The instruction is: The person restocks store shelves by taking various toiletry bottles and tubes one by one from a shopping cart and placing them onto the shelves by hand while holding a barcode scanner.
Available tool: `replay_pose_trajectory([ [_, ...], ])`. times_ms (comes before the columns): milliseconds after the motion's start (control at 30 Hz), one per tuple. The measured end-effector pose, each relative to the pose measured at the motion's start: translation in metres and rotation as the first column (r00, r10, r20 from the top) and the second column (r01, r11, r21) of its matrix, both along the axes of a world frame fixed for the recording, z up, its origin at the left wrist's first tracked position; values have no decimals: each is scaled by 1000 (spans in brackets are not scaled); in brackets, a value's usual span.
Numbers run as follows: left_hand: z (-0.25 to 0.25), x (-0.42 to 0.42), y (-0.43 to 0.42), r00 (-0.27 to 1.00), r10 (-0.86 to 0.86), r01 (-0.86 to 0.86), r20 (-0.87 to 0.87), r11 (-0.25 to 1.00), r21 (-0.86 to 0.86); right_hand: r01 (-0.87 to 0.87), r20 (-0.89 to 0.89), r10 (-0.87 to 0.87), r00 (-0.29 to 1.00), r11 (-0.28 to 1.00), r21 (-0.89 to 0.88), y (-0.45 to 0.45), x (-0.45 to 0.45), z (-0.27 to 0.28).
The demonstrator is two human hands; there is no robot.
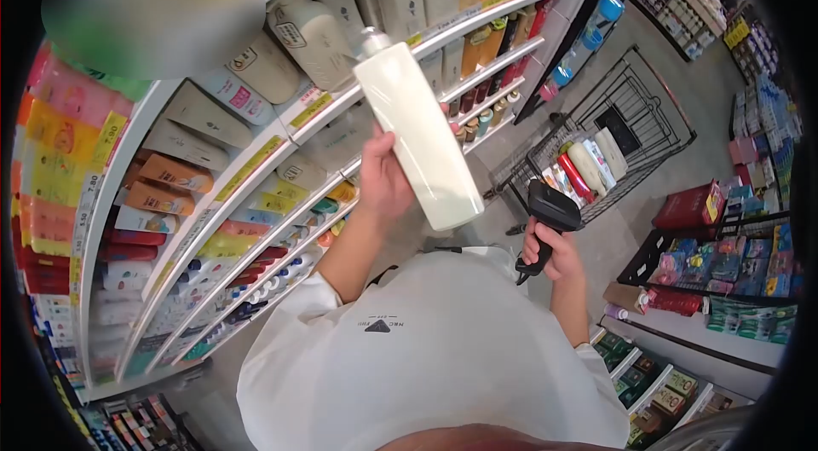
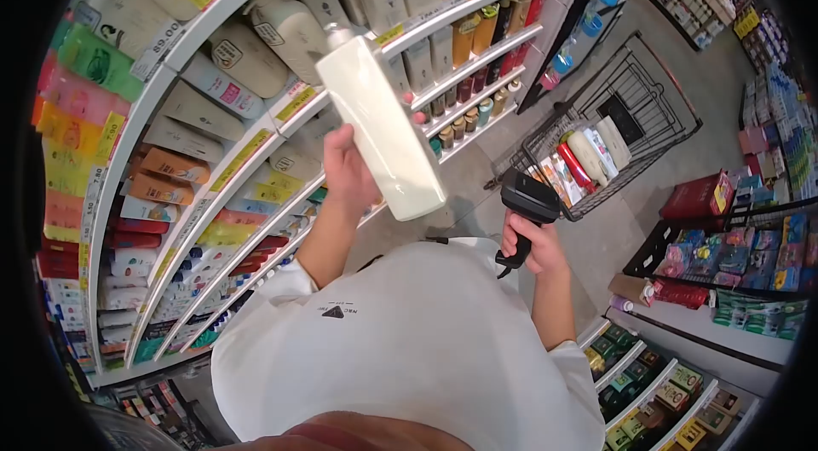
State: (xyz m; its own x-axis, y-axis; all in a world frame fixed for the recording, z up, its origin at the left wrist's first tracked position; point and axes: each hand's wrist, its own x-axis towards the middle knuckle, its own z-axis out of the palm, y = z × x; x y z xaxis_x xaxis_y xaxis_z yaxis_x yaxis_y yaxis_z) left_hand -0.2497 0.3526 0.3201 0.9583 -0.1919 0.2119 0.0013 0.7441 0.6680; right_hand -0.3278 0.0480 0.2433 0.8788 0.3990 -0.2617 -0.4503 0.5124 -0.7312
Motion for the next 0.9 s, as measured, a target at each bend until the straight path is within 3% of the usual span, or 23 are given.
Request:
replay_pose_trajectory([
  [33,4,-1,10,1000,6,-6,10,1000,2,25,-27,-26,999,999,-21,4,1,0],
  [100,14,-4,19,910,382,-410,159,885,222,28,-25,-30,999,998,-62,11,5,0],
  [133,15,0,24,907,386,-416,168,884,215,36,-27,-39,999,994,-106,11,9,0],
  [200,11,16,25,753,530,-656,391,652,380,17,-22,-19,1000,994,-105,5,18,-4],
  [233,7,28,20,745,534,-664,399,649,372,-5,-32,1,1000,995,-100,0,25,-7],
  [300,-2,56,11,440,694,-895,569,291,337,-13,-9,12,1000,995,-101,-10,44,-12],
  [333,-1,69,13,401,686,-904,608,187,385,-18,18,20,1000,992,-123,-17,54,-14],
  [367,-4,84,10,391,691,-906,609,173,385,-25,39,31,999,989,-147,-25,61,-16],
  [433,-8,115,3,202,772,-967,603,61,246,-61,33,66,997,988,-143,-42,79,-19],
  [500,-11,139,5,176,779,-976,602,58,211,-84,54,94,994,981,-173,-59,96,-18],
  [700,-23,171,12,30,620,-902,784,-321,289,-170,-4,172,985,972,-160,-103,131,-35],
  [767,-23,179,15,46,608,-884,792,-345,316,-180,-7,182,983,966,-185,-108,138,-39],
  [833,-8,184,5,24,689,-948,724,-214,236,-179,-54,171,984,962,-209,-110,142,-41],
  [900,-20,194,18,12,654,-941,756,-249,230,-203,-51,197,979,959,-200,-110,148,-50],
])
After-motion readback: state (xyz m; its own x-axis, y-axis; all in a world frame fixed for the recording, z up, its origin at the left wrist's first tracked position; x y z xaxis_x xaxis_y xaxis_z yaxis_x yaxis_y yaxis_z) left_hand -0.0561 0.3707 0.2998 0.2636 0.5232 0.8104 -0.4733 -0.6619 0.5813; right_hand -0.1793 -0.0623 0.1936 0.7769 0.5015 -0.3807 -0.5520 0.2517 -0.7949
